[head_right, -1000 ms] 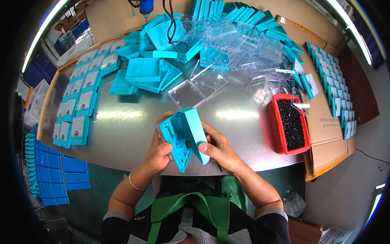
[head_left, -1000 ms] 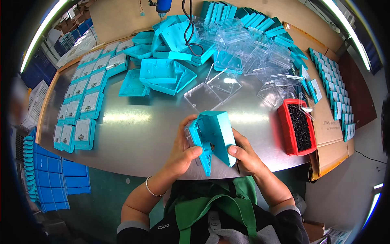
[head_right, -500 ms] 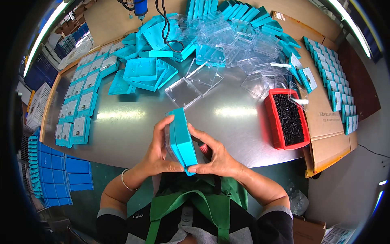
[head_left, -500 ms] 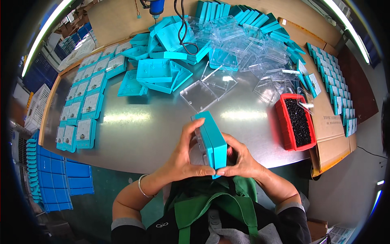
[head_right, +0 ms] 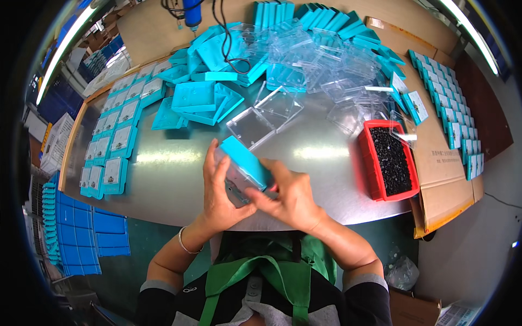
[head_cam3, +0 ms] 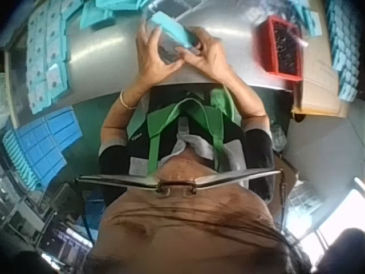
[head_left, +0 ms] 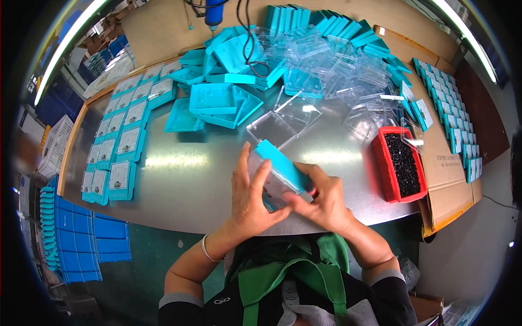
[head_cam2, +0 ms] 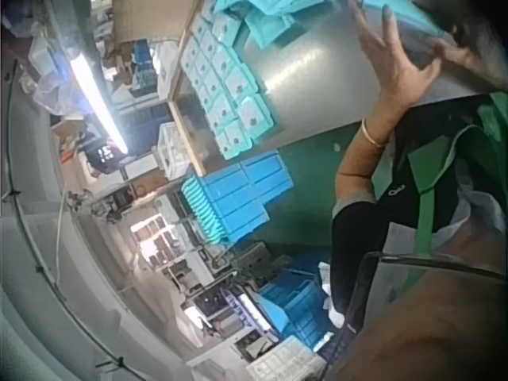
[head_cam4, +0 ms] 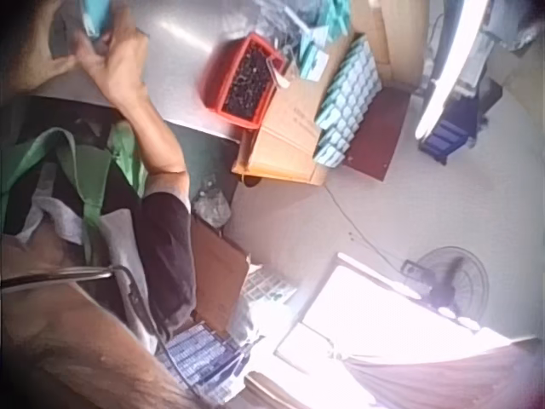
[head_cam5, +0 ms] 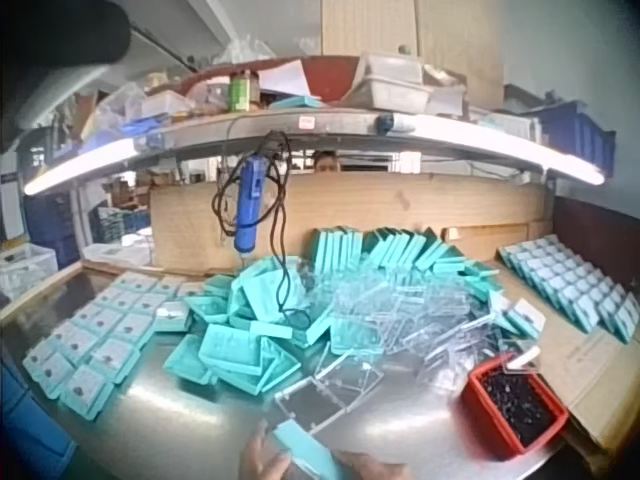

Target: The person assembles small teal-colored electronic devices at a workstation. They use a screwdriver to tighten screws on the internal mechanism, place a clear plastic cover over the face, and then close the teal casing. The completed units are stacked on the table.

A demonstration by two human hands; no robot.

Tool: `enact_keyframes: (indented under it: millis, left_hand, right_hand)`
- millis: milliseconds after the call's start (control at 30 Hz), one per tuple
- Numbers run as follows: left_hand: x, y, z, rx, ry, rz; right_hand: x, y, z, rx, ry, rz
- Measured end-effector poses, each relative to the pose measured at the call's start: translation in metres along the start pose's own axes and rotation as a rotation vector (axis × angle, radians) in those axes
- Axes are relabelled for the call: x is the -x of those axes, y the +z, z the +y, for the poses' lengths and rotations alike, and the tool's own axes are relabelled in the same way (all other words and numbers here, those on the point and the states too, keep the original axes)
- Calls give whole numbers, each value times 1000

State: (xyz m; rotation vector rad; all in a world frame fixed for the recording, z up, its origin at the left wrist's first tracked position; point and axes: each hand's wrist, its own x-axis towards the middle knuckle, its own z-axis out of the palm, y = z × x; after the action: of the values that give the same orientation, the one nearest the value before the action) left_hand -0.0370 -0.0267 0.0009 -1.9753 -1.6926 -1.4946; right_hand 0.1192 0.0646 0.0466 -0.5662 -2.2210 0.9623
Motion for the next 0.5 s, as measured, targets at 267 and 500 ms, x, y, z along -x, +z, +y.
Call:
enact_keyframes:
  millis: [267, 500]
  left_hand:
    - [21, -69, -20, -535, 304, -122]
    - [-24, -175, -135, -894, -14, 122]
  right_hand:
    - [-42, 31, 16, -805, 545, -337]
    - [-52, 22, 7, -697, 435, -427]
